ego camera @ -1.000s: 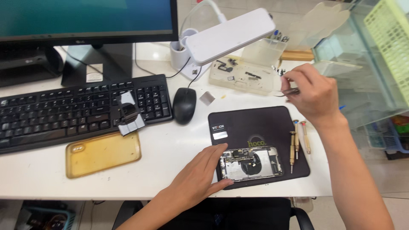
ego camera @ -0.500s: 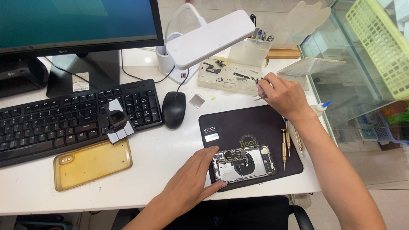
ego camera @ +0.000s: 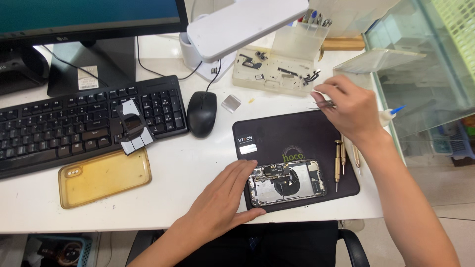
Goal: The person is repairing a disassembled smartphone on a workbench. They use tweezers to carefully place and adjust small internal components and connectors on the motherboard. The person repeatedly picks up and sets down the tweezers while manipulating the device's internals.
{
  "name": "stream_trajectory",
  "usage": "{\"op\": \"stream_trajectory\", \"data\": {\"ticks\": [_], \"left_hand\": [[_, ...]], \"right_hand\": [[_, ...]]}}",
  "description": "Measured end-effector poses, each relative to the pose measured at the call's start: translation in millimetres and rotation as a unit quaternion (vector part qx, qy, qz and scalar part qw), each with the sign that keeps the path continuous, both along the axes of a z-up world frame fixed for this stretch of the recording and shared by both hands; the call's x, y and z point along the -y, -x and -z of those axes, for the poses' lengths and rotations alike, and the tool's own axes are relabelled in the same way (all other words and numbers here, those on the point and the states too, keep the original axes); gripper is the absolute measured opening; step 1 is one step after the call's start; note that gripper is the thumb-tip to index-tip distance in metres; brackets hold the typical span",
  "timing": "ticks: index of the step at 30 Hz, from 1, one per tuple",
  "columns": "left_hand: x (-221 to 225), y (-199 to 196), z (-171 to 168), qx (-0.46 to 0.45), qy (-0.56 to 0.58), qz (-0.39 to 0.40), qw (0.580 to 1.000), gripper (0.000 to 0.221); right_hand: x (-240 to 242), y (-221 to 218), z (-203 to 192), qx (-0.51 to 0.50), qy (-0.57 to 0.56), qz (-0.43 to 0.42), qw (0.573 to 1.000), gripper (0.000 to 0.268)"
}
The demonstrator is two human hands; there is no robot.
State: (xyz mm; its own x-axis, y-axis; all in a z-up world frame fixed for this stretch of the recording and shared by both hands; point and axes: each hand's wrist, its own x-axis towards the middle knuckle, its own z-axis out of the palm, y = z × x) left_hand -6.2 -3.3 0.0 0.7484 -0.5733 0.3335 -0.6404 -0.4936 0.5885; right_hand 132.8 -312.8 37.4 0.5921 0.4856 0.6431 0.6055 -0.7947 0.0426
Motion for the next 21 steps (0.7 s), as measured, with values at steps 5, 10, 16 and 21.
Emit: {"op": "stream_trajectory", "data": {"ticks": [5,10,16,21], "left_hand": [[2.0,-2.7,-0.3,0.007,-0.014,0.004,1.0,0.089],[3.9,-2.8,-1.7,-0.04,-0.007,0.002,0.999,0.089],[4.4,-1.1,-4.9,-0.057,0.018,0.008,0.998,0.094],[2.4,0.8,-7.2,-0.079,0.022,0.013,0.997,0.093]], "right_hand": [[-8.0,75.1,-8.1,-0.254,-0.171,0.076,0.949,0.012],[-20.9,119.3,3.3,-0.359,-0.214,-0.007,0.909,0.018],[-20.4,138.9,19.3,-0.297,-0.172,-0.056,0.938,0.028],[-33.2,141.3,33.8,-0.241,-0.146,-0.05,0.958,0.033]]}}
